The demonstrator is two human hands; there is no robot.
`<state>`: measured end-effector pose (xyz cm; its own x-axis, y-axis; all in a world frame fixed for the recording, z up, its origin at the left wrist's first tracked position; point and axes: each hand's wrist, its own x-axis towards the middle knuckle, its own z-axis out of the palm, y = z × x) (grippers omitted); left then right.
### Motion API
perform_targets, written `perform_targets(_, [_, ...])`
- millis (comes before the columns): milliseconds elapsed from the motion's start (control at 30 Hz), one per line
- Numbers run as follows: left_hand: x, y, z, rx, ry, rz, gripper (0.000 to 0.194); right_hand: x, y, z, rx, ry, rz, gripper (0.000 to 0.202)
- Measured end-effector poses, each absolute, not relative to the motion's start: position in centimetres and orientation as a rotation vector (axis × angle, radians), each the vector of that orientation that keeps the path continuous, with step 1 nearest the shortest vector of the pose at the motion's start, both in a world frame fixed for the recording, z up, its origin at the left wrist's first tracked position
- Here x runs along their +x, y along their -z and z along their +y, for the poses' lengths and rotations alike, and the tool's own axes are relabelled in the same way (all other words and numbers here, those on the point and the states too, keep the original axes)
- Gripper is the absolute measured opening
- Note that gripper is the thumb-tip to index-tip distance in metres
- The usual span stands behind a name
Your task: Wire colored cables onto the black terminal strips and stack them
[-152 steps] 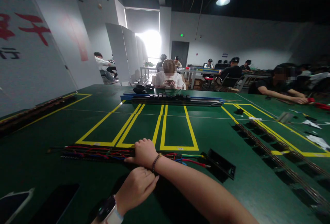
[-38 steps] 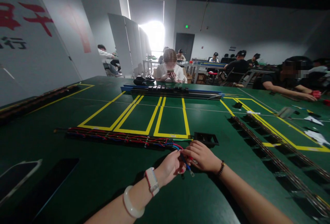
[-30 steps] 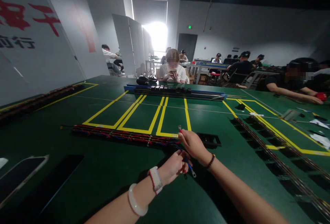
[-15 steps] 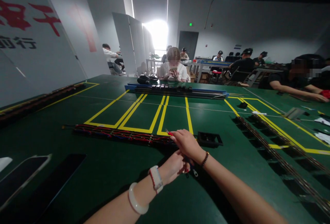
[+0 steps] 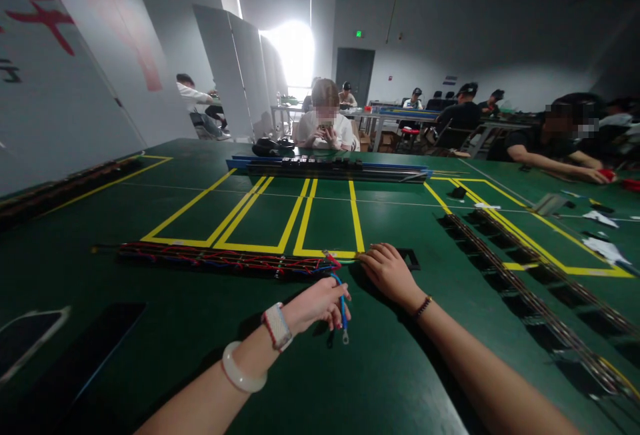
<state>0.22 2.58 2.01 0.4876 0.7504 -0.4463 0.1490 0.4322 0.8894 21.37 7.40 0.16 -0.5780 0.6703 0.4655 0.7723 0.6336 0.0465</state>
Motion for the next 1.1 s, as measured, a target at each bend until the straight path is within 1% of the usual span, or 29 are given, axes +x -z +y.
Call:
perform_targets(133, [-1.4, -2.6, 3.8, 1.341, -0.254, 1.078, 0.043, 21.1, -0.2, 7.2, -1.133, 0.339, -2.451, 0.025])
perform_targets(233, [-2.2, -3.0, 4.4, 1.414, -0.154, 1.04, 0.044, 21.1, -0.3, 7.1, -1.136, 0.339, -2.457, 0.026])
perform_targets(333, [-1.9, -3.0, 4.2, 1.336, -0.184, 1.017, 0.046, 21.1, -0.4, 7.2, -1.136, 0.306, -2.442, 0.025])
perform_targets(433, [-1.0, -2.4, 3.7, 1.178, -0.299, 0.979, 0.045, 20.7, -0.8, 7.1, -1.136, 0.174, -2.369, 0.027])
perform_targets(500, [-0.6, -2.0, 3.4, 1.088, -0.367, 0.934, 0.042, 20.1, -1.3, 6.7, -1.113, 0.025, -2.284, 0.033])
perform_targets(600, [-0.2, -1.4, 3.3, 1.023, -0.426, 0.875, 0.036, 18.6, -2.6, 5.4, -1.013, -0.232, -2.195, 0.051])
perform_targets(700, [-0.3, -1.1, 3.3, 0.996, -0.468, 0.89, 0.029, 17.0, -4.0, 3.6, -0.859, -0.425, -2.27, 0.067])
perform_targets(833, [-0.7, -1.3, 2.9, 0.943, -0.54, 0.879, 0.024, 15.8, -5.0, 2.0, -0.713, -0.554, -2.347, 0.074])
perform_targets(900, [-0.9, -1.4, 2.8, 0.94, -0.555, 0.835, 0.025, 15.7, -5.3, 1.7, -0.733, -0.558, -2.296, 0.068])
perform_targets(1033, [-0.8, -1.0, 3.1, 0.969, -0.524, 0.816, 0.034, 16.3, -6.4, 2.2, -0.912, -0.432, -2.183, 0.033])
perform_targets(1100, [-0.6, -0.8, 3.3, 0.996, -0.467, 0.848, 0.037, 17.2, -7.0, 3.1, -1.04, -0.365, -2.128, 0.027])
